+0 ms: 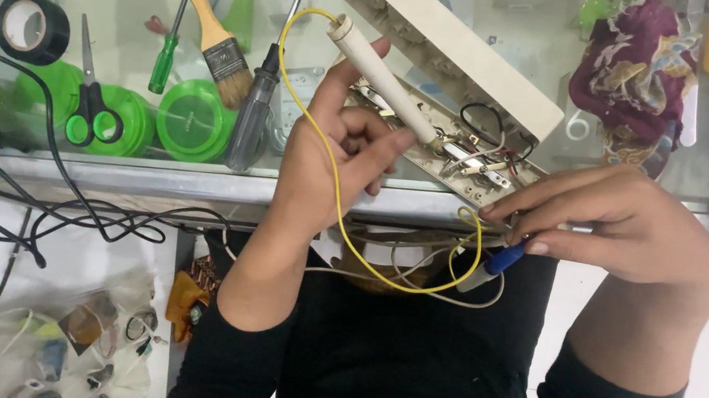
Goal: Repairing a power strip by disassembling the casing and soldering internal electrical connections
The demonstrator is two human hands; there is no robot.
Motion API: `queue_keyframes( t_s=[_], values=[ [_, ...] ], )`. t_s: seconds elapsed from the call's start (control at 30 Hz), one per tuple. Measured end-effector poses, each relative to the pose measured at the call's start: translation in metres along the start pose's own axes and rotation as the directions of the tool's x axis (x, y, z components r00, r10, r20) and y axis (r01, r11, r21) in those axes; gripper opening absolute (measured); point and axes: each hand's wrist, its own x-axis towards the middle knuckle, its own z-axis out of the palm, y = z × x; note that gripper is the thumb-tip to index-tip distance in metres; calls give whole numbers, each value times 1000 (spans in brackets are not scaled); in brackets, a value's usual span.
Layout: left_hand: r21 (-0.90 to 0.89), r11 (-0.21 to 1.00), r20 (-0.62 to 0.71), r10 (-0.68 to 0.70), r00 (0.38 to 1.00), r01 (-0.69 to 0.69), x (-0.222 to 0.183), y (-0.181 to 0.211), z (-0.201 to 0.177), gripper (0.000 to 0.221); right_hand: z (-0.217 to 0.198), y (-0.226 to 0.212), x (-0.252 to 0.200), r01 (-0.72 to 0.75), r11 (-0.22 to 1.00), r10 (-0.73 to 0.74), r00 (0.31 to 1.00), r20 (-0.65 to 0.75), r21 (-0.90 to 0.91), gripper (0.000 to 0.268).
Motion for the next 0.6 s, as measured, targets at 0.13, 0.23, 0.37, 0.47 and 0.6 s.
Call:
queue_keyframes(
  t_s=[0.13, 0.23, 0.37, 0.47, 0.6],
  values=[
    [26, 993, -116, -109, 987, 113, -4, -4, -3, 77, -1, 0, 0, 28, 1000, -28, 1000, -4, 14, 18],
    [170, 974, -175, -118, 977, 148, -34, 14, -21, 46, 0, -3, 1, 23, 1000, -22, 1000, -20, 20, 20],
    [405, 888, -161, -164, 973, 217, -92, 7, -31, 17, 1, 0, -2, 51, 998, -50, 998, -22, 28, 21],
    [498, 806, 328, 168, 930, -321, -112, -6, 13, 8, 0, 0, -4, 47, 998, -45, 998, -45, 45, 18],
    [668, 478, 287, 540, 791, -569, -111, -11, 75, 34, 4, 5, -11, 217, 974, -212, 974, -84, 60, 18]
  ],
)
